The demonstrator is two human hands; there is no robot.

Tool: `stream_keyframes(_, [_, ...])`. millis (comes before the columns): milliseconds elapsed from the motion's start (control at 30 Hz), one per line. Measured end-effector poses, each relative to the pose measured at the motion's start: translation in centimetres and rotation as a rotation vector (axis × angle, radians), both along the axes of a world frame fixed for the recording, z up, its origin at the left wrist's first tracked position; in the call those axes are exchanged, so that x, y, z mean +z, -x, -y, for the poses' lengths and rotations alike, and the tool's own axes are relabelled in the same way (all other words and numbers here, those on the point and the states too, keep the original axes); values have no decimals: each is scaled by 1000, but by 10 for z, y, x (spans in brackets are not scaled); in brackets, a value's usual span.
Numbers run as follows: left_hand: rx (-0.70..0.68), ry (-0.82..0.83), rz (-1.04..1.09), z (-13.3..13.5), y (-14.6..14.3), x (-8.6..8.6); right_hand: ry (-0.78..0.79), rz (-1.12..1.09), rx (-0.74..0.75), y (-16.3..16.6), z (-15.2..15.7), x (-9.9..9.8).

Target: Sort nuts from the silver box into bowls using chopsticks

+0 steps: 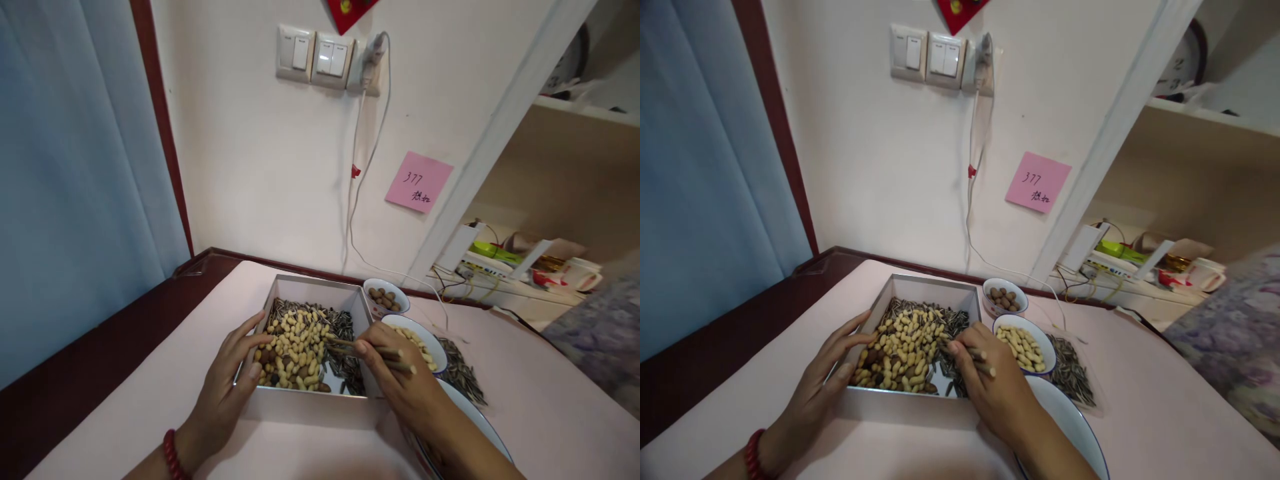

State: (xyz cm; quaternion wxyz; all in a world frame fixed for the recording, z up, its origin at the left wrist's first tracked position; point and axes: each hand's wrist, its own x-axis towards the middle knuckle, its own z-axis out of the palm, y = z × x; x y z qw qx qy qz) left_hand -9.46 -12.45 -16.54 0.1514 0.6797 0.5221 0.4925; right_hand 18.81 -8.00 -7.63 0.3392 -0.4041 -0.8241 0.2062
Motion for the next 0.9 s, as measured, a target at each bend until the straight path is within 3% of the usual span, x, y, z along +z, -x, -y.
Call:
stream_keyframes(267, [0, -2, 18, 1, -1, 0, -1, -26, -3, 0, 2, -2])
stream_keyframes(533, [-2, -2, 18, -2, 2, -2, -30, -44, -27, 1, -4, -16])
stream_keyframes(900, [-14, 9, 47, -1, 3, -3, -47, -133, -80, -19, 12, 0])
